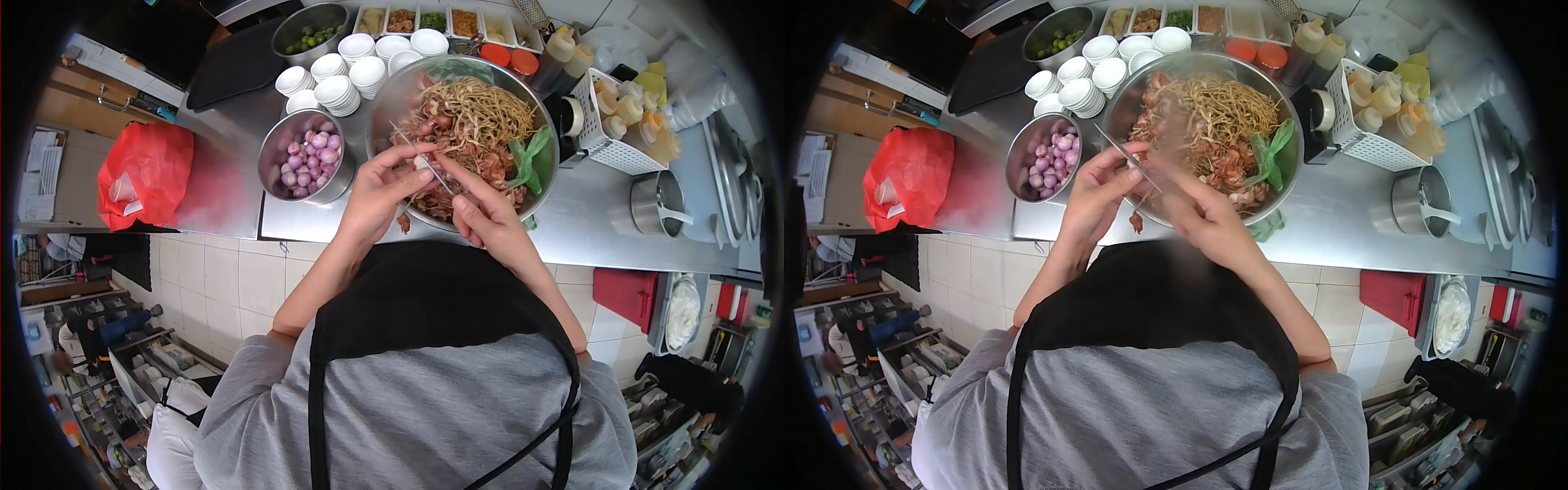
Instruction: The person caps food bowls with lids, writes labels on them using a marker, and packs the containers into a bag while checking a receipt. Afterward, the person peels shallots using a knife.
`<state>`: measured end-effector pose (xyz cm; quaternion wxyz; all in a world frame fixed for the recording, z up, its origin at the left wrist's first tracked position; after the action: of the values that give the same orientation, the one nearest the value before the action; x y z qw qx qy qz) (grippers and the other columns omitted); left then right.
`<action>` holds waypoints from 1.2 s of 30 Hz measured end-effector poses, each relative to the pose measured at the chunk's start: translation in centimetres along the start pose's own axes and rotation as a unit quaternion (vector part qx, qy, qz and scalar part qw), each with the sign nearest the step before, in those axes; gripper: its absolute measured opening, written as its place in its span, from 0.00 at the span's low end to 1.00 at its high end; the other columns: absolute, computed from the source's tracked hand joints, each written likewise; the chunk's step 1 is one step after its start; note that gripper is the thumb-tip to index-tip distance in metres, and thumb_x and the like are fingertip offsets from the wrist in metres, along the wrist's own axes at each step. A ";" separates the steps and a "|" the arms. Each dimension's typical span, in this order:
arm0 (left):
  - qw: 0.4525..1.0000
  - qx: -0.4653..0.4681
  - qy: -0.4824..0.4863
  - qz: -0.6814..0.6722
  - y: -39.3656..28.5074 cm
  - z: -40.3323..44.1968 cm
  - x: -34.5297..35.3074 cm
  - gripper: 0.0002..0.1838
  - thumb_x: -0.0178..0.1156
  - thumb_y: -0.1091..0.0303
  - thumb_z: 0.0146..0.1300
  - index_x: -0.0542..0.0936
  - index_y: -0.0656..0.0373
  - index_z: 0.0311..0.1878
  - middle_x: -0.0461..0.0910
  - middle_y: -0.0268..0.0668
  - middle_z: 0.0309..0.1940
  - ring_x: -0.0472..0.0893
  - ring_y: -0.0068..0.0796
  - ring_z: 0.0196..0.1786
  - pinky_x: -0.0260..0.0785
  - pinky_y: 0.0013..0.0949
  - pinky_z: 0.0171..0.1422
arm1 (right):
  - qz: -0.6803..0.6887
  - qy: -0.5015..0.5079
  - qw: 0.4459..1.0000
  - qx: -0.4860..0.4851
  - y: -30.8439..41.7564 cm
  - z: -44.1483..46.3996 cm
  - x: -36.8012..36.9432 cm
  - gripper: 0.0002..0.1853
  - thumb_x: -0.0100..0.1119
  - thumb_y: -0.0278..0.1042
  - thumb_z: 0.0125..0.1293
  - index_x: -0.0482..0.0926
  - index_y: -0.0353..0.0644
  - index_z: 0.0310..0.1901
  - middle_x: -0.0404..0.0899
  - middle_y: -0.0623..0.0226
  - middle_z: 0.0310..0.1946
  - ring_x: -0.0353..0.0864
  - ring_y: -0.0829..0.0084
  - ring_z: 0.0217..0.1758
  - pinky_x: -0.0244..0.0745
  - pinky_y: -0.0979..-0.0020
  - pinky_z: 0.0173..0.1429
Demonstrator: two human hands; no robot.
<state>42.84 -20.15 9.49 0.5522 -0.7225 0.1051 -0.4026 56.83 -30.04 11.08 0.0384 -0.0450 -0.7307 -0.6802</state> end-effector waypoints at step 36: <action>0.998 0.013 -0.007 -0.063 0.6 0.3 0.4 0.16 0.55 0.75 0.57 0.71 0.64 0.50 0.74 0.38 0.44 0.74 0.26 0.48 0.66 0.35 0.56 | 0.024 -0.097 0.995 0.008 -1.1 0.0 -1.5 0.19 0.43 0.32 0.66 0.65 0.45 0.59 0.61 0.77 0.15 0.57 0.87 0.16 0.53 0.85 0.20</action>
<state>43.53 -20.38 9.13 0.5359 -0.7230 0.0506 -0.4331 58.18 -30.13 9.84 -0.0160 -0.1280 -0.7352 -0.6655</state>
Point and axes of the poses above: each hand's wrist, its own z-axis towards the middle knuckle, its own x-axis out of the palm, y = z × x, the point moved 1 cm from there along z, towards the middle knuckle
